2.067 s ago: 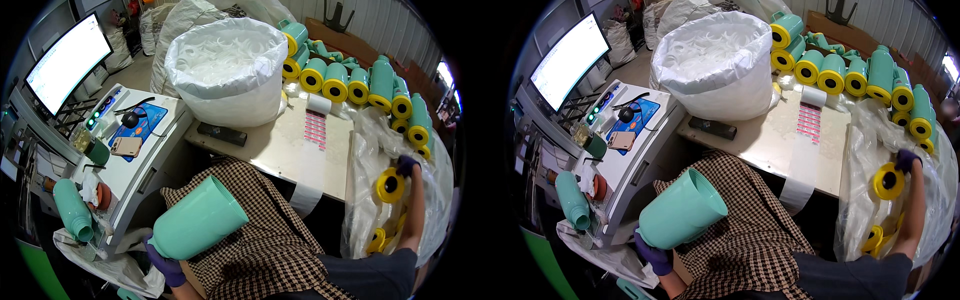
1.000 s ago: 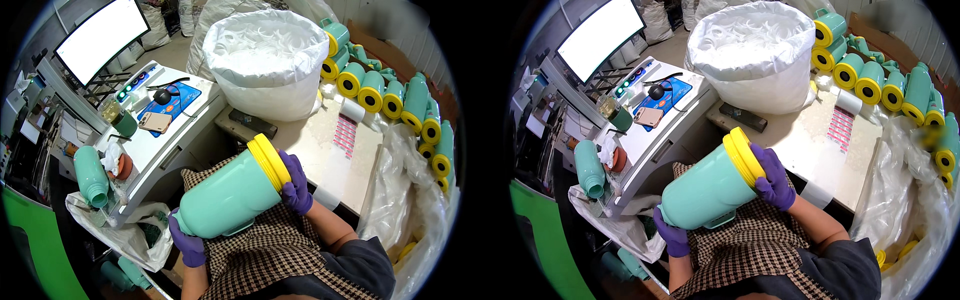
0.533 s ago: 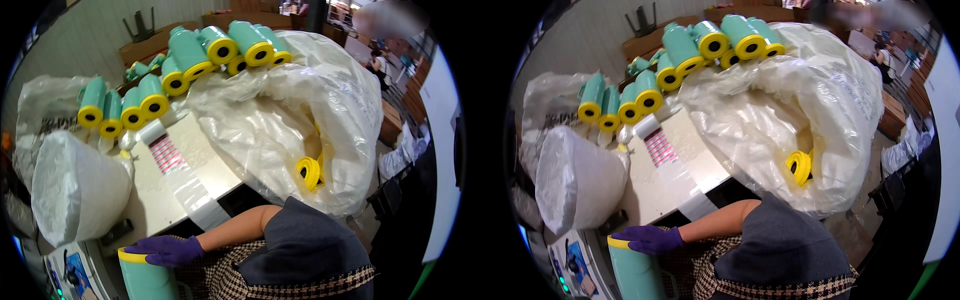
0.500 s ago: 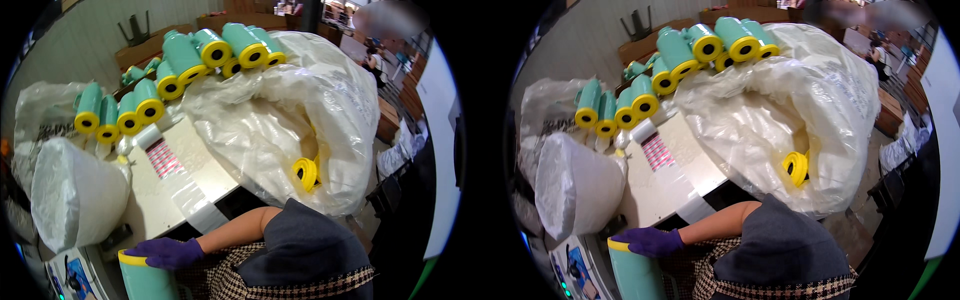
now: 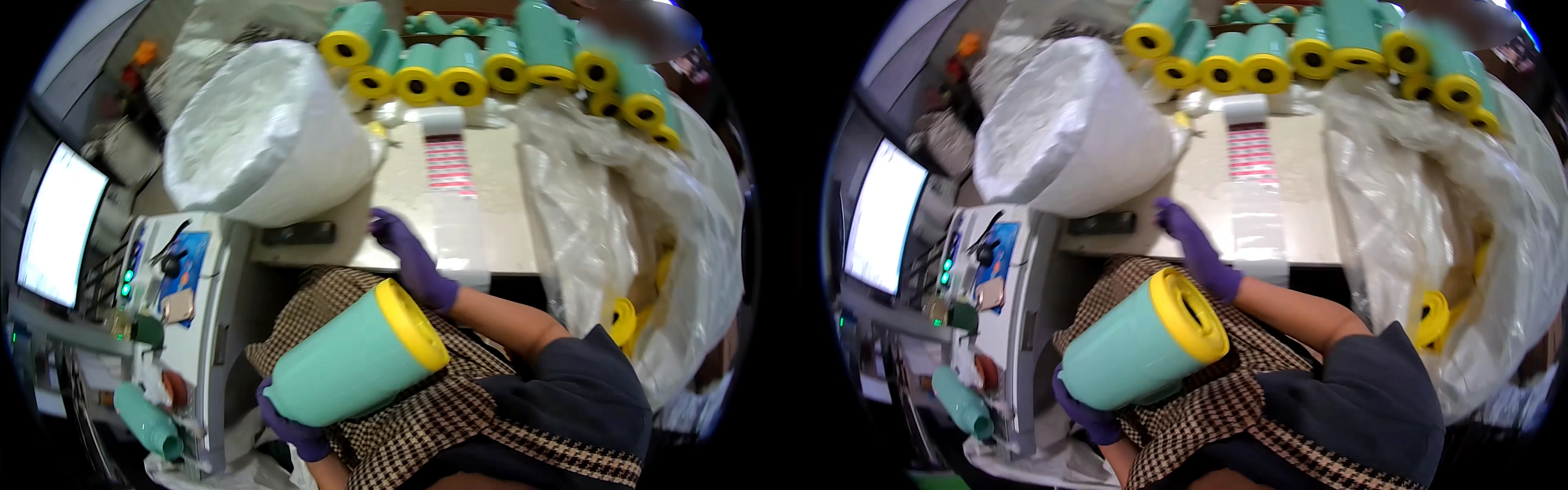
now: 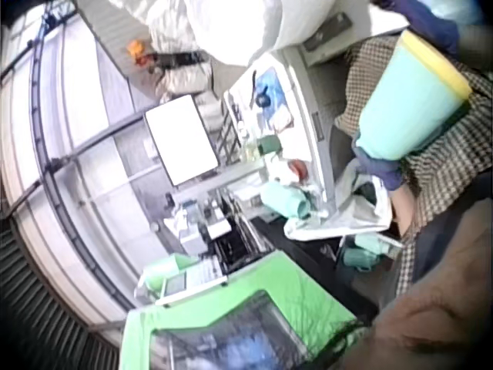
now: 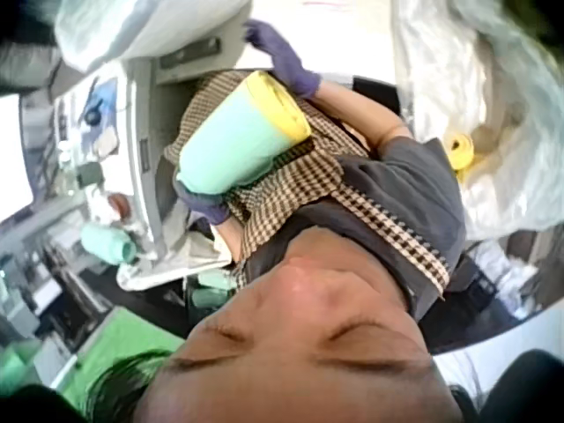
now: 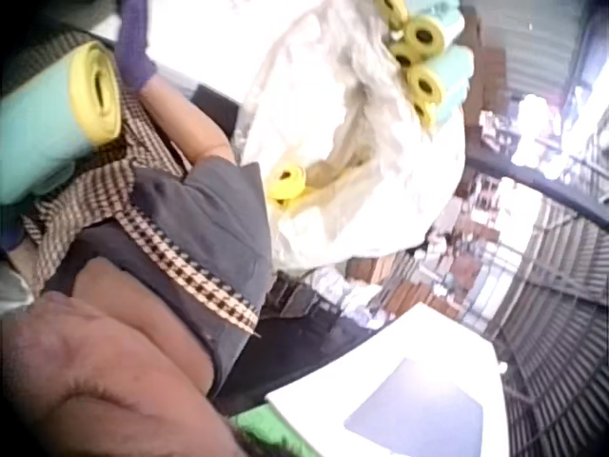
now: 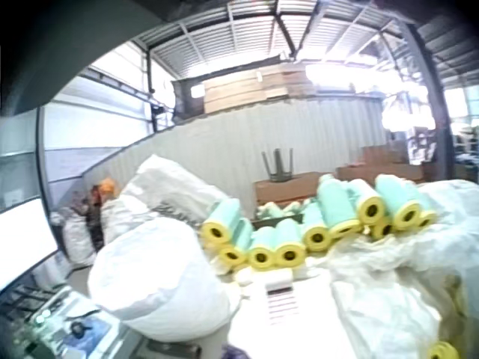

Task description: The person sits on the floor and repeatedly assembles teal plastic containers by inserting a green ring into the opening, applying a red label, and screwing on a yellow lid. Finished units are placed into a large white bag. The process is repeated for multiple containers.

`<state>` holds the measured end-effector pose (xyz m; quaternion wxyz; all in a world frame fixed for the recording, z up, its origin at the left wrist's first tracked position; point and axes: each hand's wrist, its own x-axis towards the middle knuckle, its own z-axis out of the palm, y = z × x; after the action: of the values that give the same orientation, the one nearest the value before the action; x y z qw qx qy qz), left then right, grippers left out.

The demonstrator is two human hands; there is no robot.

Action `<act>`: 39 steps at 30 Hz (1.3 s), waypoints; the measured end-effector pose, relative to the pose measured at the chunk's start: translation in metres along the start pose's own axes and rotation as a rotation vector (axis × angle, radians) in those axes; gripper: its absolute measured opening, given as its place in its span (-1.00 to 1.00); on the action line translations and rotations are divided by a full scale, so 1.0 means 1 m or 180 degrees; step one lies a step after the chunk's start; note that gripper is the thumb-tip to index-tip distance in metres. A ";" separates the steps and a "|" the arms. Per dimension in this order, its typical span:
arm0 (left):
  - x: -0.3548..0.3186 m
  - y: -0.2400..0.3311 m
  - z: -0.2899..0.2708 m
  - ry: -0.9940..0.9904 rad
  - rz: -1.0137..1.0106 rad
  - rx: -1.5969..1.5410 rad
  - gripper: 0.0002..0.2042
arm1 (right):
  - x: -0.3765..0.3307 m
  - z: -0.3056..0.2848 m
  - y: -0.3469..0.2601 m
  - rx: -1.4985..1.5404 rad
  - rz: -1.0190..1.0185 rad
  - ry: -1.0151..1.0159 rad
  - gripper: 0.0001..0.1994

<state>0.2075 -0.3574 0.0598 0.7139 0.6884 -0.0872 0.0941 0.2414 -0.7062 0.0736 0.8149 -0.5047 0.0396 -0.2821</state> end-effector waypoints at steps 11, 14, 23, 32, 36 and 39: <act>-0.019 0.054 0.026 0.0375 0.0704 0.0722 -0.40 | -0.054 -0.020 -0.017 -0.0691 0.0794 -0.1239 0.03; -0.014 0.075 0.052 0.0269 -0.0003 -0.0049 -0.52 | -0.043 -0.036 -0.033 0.0805 0.0917 -0.0328 -0.24; -0.018 0.003 0.040 0.0028 -0.0929 -0.0802 -0.75 | 0.155 -0.148 -0.106 0.2156 0.0026 -0.0178 -0.41; -0.049 0.042 0.066 -0.0233 -0.1481 -0.0002 -0.76 | 0.314 -0.057 -0.196 0.1970 -0.1000 -0.1522 -0.68; -0.060 0.029 0.040 -0.0052 -0.1279 0.0009 -0.79 | 0.187 0.035 -0.057 0.1319 0.0125 -0.1895 -0.66; -0.057 0.008 -0.003 0.0501 -0.0884 -0.0217 -0.82 | 0.064 0.079 0.009 0.0520 0.0637 -0.2747 -0.55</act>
<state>0.1498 -0.3551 0.0532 0.7476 0.6598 0.0618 0.0452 0.3266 -0.6722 0.1190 0.8173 -0.5039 -0.2776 0.0321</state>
